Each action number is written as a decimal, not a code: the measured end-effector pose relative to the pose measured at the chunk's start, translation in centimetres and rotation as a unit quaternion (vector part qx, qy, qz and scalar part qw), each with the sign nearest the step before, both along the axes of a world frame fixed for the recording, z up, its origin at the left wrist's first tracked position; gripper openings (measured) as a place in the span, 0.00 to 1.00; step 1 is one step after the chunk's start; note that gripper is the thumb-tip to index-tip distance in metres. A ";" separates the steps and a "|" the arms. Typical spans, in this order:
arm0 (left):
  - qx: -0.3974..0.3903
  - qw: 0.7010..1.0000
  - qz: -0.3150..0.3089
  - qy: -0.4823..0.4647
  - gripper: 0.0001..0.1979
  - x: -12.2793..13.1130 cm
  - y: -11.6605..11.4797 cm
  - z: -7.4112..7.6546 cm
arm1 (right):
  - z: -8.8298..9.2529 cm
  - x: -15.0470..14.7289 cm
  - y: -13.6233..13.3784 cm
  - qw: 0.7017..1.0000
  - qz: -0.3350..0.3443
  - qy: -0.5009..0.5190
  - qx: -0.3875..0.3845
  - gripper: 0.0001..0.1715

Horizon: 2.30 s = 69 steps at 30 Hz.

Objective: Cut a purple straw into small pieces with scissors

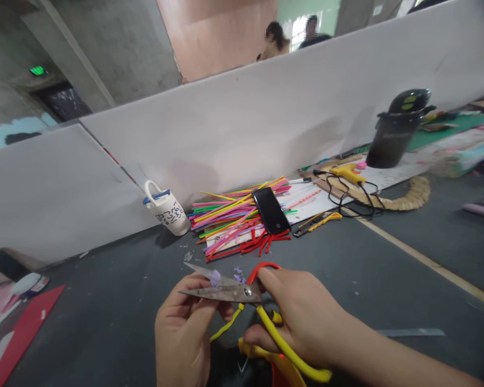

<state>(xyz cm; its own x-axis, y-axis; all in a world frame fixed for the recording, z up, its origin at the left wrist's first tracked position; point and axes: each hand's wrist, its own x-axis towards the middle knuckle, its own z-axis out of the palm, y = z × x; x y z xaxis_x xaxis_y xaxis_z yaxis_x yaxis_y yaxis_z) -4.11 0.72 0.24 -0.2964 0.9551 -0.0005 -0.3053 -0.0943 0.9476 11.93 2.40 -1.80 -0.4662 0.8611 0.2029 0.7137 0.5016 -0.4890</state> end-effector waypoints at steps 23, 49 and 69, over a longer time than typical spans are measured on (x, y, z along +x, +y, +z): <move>0.010 0.997 0.033 0.062 0.04 0.7 -0.3 -0.3 | -0.1 -0.6 -0.5 1.000 -0.031 0.002 0.003 0.26; 0.007 0.987 0.009 0.162 0.04 -0.5 0.2 0.5 | -0.3 -0.7 -0.5 0.998 -0.053 -0.037 0.012 0.31; -0.035 0.998 -0.036 -0.031 0.04 0.1 0.3 0.1 | 1.1 -0.4 -0.3 0.996 -0.040 -0.009 -0.085 0.27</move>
